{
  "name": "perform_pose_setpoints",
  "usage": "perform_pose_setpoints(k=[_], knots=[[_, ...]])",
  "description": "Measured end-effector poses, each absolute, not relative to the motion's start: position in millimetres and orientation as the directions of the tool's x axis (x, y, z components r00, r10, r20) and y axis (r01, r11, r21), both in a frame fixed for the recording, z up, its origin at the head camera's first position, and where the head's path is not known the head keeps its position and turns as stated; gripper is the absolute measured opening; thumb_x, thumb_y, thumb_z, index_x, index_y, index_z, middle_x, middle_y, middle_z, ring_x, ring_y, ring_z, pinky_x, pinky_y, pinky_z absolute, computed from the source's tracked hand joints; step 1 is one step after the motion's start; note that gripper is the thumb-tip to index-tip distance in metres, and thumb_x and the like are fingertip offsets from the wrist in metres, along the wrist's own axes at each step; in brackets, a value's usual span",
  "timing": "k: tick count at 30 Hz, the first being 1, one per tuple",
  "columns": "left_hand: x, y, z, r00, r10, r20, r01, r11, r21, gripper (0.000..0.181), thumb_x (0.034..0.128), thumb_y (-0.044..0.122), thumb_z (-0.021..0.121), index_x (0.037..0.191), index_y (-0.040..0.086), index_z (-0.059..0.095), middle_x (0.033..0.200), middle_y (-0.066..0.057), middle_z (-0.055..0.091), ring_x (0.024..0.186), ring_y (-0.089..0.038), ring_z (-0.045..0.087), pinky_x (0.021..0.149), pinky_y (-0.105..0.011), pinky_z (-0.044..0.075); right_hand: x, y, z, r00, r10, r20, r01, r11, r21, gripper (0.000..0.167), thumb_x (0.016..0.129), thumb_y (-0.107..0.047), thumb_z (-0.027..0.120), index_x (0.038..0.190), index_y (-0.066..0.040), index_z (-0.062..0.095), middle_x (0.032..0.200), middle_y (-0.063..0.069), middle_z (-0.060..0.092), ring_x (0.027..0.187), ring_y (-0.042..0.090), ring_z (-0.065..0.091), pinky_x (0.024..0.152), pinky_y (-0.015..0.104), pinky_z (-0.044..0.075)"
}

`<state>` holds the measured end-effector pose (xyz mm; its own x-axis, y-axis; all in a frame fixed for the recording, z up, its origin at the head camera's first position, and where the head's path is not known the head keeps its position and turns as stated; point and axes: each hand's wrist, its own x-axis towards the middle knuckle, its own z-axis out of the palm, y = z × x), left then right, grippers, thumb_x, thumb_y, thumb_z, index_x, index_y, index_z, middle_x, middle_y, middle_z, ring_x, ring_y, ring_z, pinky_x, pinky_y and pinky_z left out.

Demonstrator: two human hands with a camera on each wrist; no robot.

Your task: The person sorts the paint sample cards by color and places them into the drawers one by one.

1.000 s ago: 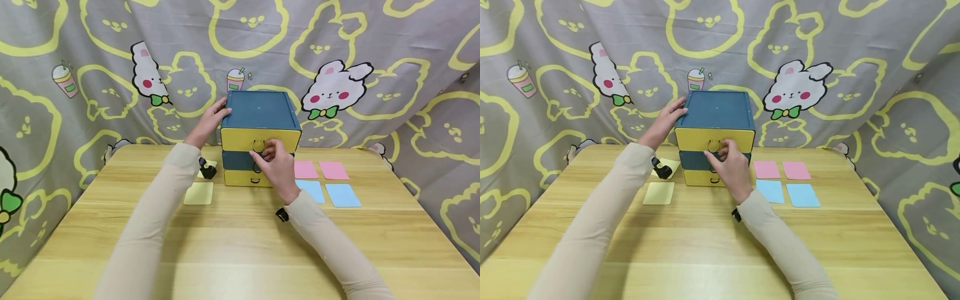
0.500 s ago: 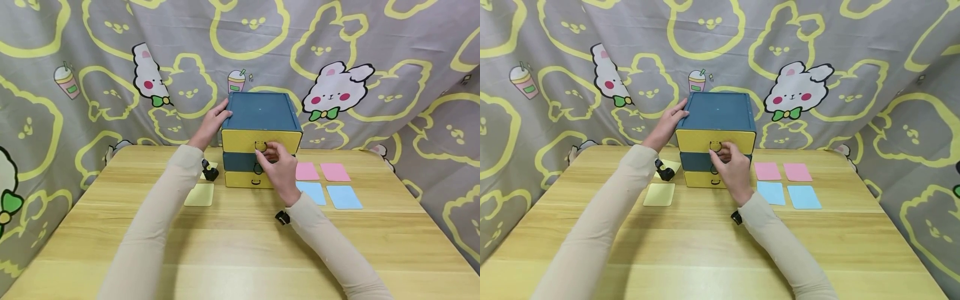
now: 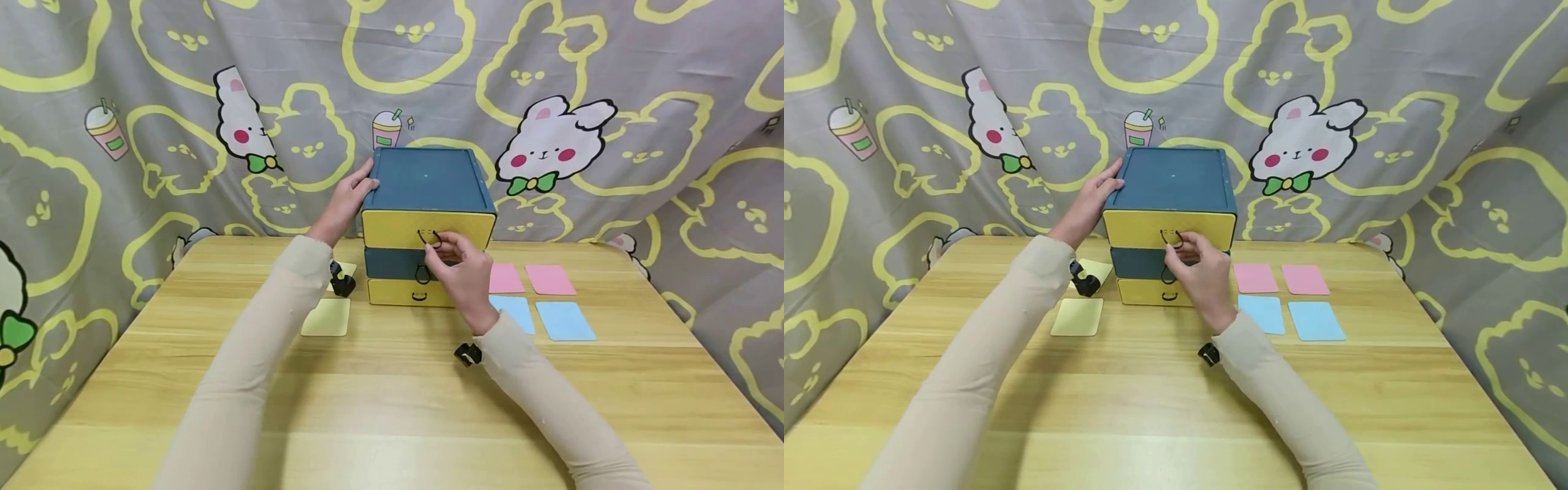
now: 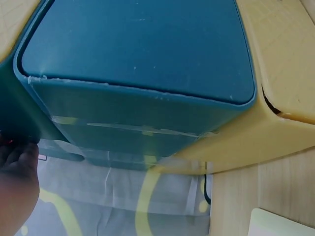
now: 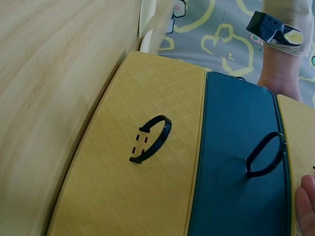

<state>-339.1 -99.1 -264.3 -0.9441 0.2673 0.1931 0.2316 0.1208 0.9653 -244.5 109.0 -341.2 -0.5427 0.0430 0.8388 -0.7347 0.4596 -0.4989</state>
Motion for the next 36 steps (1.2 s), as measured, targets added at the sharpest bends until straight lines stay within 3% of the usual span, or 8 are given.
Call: perform_pose_setpoints(k=[6, 12, 17, 25, 36], knots=[[-350.6, -99.2, -273.0, -0.942, 0.256, 0.215, 0.256, 0.136, 0.957, 0.061, 0.0951, 0.027, 0.047, 0.151, 0.021, 0.023, 0.156, 0.012, 0.016, 0.142, -0.003, 0.011, 0.113, -0.026, 0.018, -240.3, 114.3, -336.9, -0.570, 0.026, 0.821, -0.740, 0.419, -0.527, 0.020, 0.077, 0.000, 0.072, 0.095, 0.007, 0.069, 0.079, 0.017, 0.071, 0.067, 0.025, 0.069, 0.064, 0.033, 0.056], [-343.4, -100.2, -264.4, -0.944, 0.267, 0.196, 0.240, 0.142, 0.960, 0.061, 0.0953, 0.023, 0.046, 0.151, 0.017, 0.022, 0.157, 0.007, 0.015, 0.143, -0.007, 0.010, 0.114, -0.027, 0.017, -223.9, 118.4, -336.0, -0.597, -0.011, 0.802, -0.743, 0.386, -0.547, 0.020, 0.077, 0.001, 0.072, 0.096, 0.006, 0.069, 0.080, 0.014, 0.071, 0.069, 0.023, 0.069, 0.067, 0.022, 0.054], [-328.9, -100.7, -253.8, -0.944, 0.267, 0.194, 0.241, 0.155, 0.958, 0.061, 0.0953, 0.019, 0.044, 0.151, 0.011, 0.020, 0.158, 0.003, 0.014, 0.143, -0.009, 0.010, 0.114, -0.027, 0.016, -208.3, 119.3, -335.8, -0.589, -0.032, 0.807, -0.768, 0.333, -0.548, 0.018, 0.076, 0.004, 0.072, 0.094, 0.007, 0.069, 0.080, 0.014, 0.071, 0.069, 0.021, 0.069, 0.068, 0.021, 0.054], [-326.6, -100.6, -250.7, -0.940, 0.271, 0.206, 0.255, 0.160, 0.954, 0.061, 0.0954, 0.018, 0.044, 0.151, 0.009, 0.019, 0.158, 0.001, 0.013, 0.143, -0.010, 0.010, 0.113, -0.025, 0.017, -184.1, 120.6, -335.7, -0.567, -0.062, 0.821, -0.797, 0.291, -0.529, 0.020, 0.072, 0.010, 0.071, 0.091, 0.008, 0.069, 0.079, 0.015, 0.071, 0.070, 0.008, 0.068, 0.064, 0.020, 0.054], [-350.2, -99.1, -270.2, -0.942, 0.248, 0.225, 0.265, 0.142, 0.954, 0.060, 0.0951, 0.021, 0.048, 0.150, 0.014, 0.024, 0.157, 0.005, 0.017, 0.142, -0.006, 0.013, 0.113, -0.024, 0.017, -154.0, 126.6, -343.5, -0.500, -0.139, 0.855, -0.857, 0.219, -0.466, 0.021, 0.071, 0.007, 0.070, 0.092, 0.009, 0.068, 0.076, 0.017, 0.071, 0.070, 0.011, 0.070, 0.062, 0.020, 0.054]])
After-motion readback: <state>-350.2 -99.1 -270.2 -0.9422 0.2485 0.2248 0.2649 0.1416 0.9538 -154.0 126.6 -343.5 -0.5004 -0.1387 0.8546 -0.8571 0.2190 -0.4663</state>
